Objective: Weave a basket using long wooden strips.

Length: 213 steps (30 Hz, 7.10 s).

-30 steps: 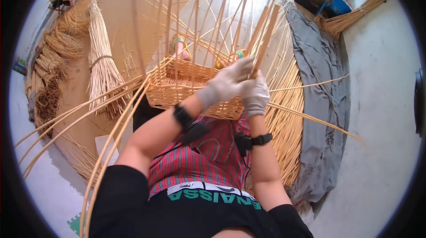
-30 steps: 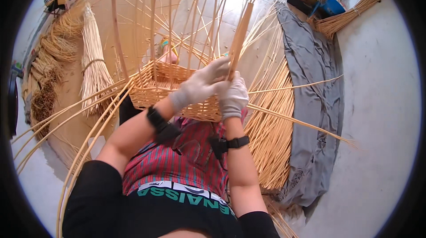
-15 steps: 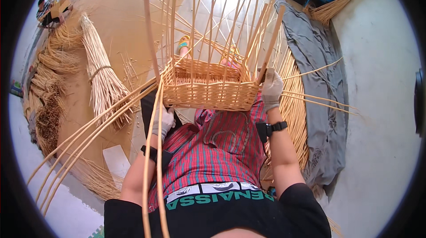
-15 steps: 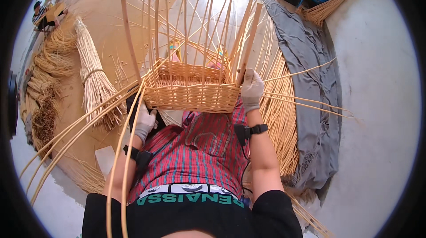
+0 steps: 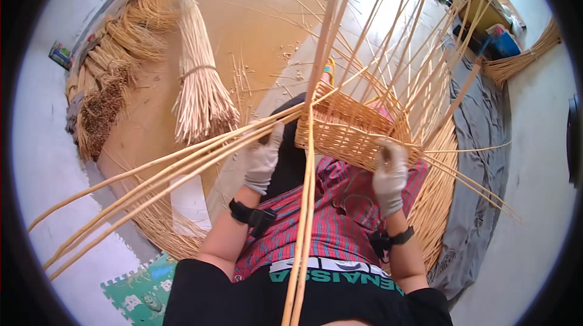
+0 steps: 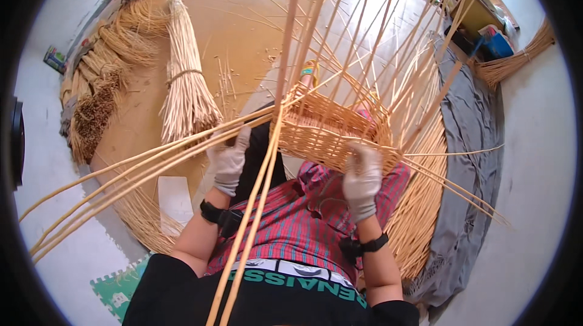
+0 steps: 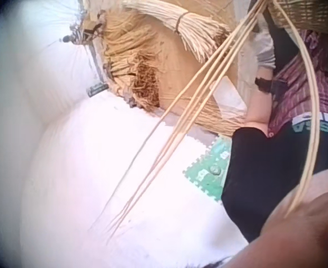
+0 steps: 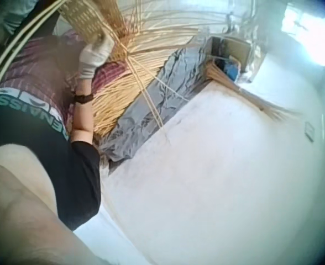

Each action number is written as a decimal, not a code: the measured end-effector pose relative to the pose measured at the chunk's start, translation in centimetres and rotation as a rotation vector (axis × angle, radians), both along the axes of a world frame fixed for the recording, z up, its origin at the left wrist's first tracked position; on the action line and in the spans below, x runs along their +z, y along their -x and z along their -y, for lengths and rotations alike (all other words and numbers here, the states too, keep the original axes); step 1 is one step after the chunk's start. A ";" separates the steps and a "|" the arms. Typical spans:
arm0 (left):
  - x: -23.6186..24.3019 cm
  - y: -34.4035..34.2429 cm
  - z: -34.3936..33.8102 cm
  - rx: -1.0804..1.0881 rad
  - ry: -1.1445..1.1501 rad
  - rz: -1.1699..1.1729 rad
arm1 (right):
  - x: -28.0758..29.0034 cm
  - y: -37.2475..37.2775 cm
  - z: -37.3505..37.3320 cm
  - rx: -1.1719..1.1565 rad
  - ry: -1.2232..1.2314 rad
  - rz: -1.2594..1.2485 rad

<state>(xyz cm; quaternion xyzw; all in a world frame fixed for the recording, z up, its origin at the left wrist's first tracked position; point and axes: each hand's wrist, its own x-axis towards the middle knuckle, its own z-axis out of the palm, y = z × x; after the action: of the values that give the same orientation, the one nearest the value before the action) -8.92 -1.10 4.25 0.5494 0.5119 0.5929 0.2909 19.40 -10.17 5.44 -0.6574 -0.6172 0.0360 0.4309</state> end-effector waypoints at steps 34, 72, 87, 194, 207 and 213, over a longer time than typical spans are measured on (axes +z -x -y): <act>10.9 -0.4 -0.9 -1.081 -0.010 -0.446 | 8.3 16.7 0.0 1.190 0.184 0.024; -6.5 -5.3 -6.0 -0.541 0.359 0.312 | 1.4 2.1 -3.5 -0.046 -0.020 -0.569; -5.2 -6.2 -5.7 -0.375 0.423 0.380 | 3.9 4.8 -25.7 -0.204 0.386 -0.002; -2.9 1.5 -3.0 -0.393 0.451 -0.110 | 9.8 5.2 -6.5 0.488 -0.230 -0.803; -1.2 -1.9 -18.1 -1.425 0.656 -0.467 | 5.6 1.3 -2.6 0.440 -0.237 -0.296; -2.1 -1.1 -18.6 -1.427 0.371 -0.640 | -4.5 -2.9 -5.5 -0.172 -0.137 -1.173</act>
<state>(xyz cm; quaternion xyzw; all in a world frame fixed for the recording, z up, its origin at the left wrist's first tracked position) -7.84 17.51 2.18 0.8300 0.1860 -0.0171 0.5256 22.28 -4.63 0.91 -0.5461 -0.2216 0.3182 0.7426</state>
